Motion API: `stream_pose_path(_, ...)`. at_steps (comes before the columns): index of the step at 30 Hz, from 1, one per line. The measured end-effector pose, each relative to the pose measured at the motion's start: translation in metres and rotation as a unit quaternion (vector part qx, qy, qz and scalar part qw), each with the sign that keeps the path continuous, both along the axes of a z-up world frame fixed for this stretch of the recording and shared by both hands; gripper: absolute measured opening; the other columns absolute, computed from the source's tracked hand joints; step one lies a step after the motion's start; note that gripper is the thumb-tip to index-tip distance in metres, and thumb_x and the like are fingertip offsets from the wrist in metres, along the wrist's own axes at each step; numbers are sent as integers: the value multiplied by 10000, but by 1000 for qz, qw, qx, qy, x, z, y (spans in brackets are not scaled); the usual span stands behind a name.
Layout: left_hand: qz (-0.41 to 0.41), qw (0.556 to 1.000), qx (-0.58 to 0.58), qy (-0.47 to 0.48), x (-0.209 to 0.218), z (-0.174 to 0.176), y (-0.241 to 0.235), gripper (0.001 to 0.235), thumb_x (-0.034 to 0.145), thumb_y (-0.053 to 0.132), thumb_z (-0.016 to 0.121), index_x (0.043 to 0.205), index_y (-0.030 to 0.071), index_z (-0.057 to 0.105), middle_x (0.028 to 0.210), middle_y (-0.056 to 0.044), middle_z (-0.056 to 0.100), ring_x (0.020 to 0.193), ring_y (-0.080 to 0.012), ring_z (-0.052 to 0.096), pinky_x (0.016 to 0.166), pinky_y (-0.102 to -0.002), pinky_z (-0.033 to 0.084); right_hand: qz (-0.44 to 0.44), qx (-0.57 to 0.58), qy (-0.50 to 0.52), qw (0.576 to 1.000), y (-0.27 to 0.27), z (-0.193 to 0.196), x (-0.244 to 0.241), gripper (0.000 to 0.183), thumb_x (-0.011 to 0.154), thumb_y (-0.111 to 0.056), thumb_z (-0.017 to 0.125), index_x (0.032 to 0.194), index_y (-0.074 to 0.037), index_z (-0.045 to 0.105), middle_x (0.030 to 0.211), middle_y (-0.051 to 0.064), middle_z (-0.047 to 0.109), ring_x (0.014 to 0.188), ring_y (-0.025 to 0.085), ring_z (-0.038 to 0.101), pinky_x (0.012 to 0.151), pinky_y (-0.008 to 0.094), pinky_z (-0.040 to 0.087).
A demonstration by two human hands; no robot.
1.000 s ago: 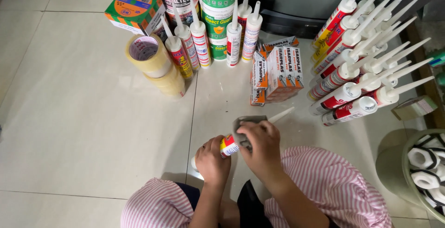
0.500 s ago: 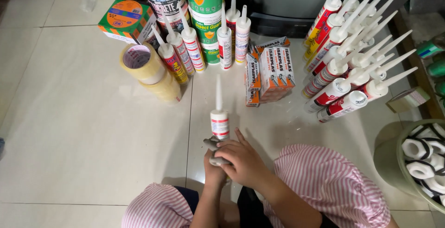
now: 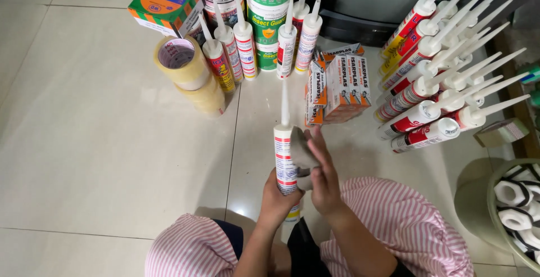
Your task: The person sits on the floor and wipes several sealant tubes with a cloth, cleaning the exterior surfaces. They handle each tube individually, rotate it to wipe different sides, and place it back among the other tubes.
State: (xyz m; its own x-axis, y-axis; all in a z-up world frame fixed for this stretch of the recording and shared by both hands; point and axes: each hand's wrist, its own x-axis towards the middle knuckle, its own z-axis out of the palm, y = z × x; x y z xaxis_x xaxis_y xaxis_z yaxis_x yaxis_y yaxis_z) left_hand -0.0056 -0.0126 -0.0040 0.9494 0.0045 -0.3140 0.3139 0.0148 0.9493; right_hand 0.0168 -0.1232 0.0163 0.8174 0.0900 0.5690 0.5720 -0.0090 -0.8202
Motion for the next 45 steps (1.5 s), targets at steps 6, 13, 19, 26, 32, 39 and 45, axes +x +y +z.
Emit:
stream_pose_path(6, -41, 997, 6, 68, 1, 7, 1, 386, 547, 101, 600, 926, 72, 534, 781, -63, 614, 667, -141, 560, 582, -270, 454, -41, 21, -67, 997, 3, 2, 3, 385, 983, -285, 276, 1293, -59, 308, 1400, 252, 166, 1320, 360, 235, 1106, 450, 238)
stream_pose_path(13, -112, 992, 33, 46, 0, 18, 0, 265, 590, 145, 630, 830, 111, 524, 687, -8, 575, 584, -113, 517, 507, -247, 401, 39, -224, -96, 969, -7, 17, 19, 342, 839, -20, 385, 1155, -64, 508, 1338, 103, 350, 1330, 276, 185, 1113, 500, 64)
stream_pose_path(19, -39, 999, -2, 20, 3, 10, 3, 243, 624, 167, 610, 850, 76, 601, 675, -27, 627, 607, -106, 567, 509, -245, 415, -97, -340, 58, 934, 4, 10, 15, 719, 674, -221, 687, 1279, -104, 316, 1422, 163, 109, 1330, 335, 110, 1010, 597, 60)
stream_pose_path(26, 34, 983, 171, -50, 4, 3, 7, 434, 627, 187, 699, 917, -84, 523, 733, -217, 556, 698, -364, 601, 568, -401, 468, 55, 25, 474, 878, 28, 28, 4, 879, 795, -341, 573, 1352, -24, -29, 1354, 315, 37, 1253, 452, 70, 997, 538, 99)
stream_pose_path(32, -96, 961, 250, -64, -5, 1, 4, 340, 626, 218, 620, 920, 76, 526, 742, -79, 594, 643, -242, 597, 497, -326, 460, -35, 207, 512, 833, 22, 2, 6, 379, 659, -59, 635, 1020, 3, 539, 898, 141, 628, 807, 227, 609, 721, 322, 498)
stream_pose_path(39, -146, 961, 235, -25, -3, 16, 3, 266, 603, 175, 570, 813, 57, 457, 630, -52, 527, 538, -199, 522, 451, -315, 378, -99, 223, 467, 850, 11, -16, 11, 311, 589, -18, 670, 878, -8, 555, 769, 99, 602, 700, 189, 575, 648, 304, 481)
stream_pose_path(45, -225, 967, 87, 87, -3, 53, 9, 234, 542, 94, 560, 761, 99, 475, 679, -30, 534, 574, -128, 493, 502, -260, 376, 0, 345, 406, 846, -8, -23, 17, 641, 650, -63, 573, 1272, -83, 418, 799, 67, 571, 690, 170, 558, 613, 275, 447)
